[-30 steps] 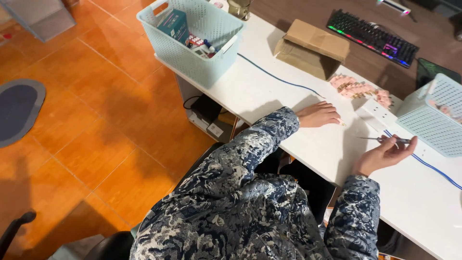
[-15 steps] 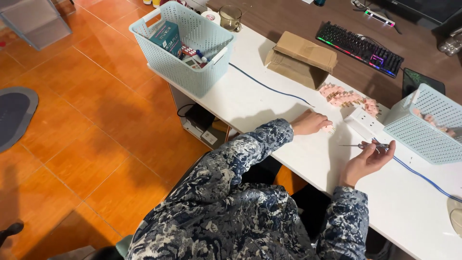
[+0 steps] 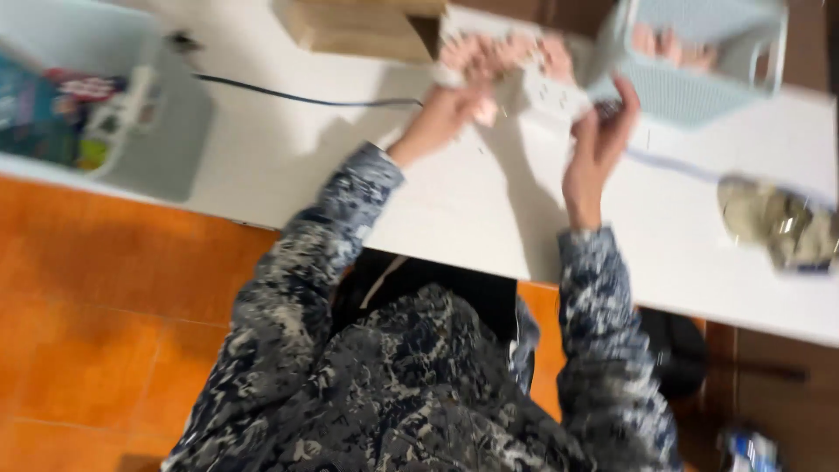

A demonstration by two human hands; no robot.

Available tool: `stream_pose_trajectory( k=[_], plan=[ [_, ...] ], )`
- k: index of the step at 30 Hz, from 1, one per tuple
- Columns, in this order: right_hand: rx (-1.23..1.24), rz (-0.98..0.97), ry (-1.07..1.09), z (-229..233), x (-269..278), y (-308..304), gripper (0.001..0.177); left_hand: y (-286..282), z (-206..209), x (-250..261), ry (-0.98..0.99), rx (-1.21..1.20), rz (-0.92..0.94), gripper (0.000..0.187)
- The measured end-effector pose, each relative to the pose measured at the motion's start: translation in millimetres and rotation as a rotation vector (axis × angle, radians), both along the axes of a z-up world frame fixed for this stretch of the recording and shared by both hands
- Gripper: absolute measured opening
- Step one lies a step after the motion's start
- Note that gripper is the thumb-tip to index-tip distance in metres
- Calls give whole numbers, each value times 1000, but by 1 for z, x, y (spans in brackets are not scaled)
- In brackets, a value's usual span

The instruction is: Assembling electrical plugs by inserting internal components and securing them with a screwdriver.

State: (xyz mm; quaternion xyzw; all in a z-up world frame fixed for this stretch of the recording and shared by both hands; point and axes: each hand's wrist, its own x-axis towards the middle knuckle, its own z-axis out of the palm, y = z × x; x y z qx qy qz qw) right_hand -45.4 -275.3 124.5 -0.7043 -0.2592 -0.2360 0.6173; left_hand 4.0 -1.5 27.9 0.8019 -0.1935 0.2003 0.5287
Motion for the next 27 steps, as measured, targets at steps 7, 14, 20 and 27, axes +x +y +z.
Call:
stream_pose_trajectory(
  k=[7, 14, 20, 27],
  plan=[
    [-564, 132, -19, -51, 61, -3, 43, 28, 43, -23, -101, -44, 16, 27],
    [-885, 260, -247, -61, 47, -1, 13, 36, 46, -29, -1, -176, 167, 30],
    [-982, 265, -321, -69, 41, 1, 15, 38, 42, -32, 17, -266, 193, 25],
    [-955, 199, -340, -71, 39, 10, 8, 39, 39, -33, -13, -191, 201, 23]
  ],
)
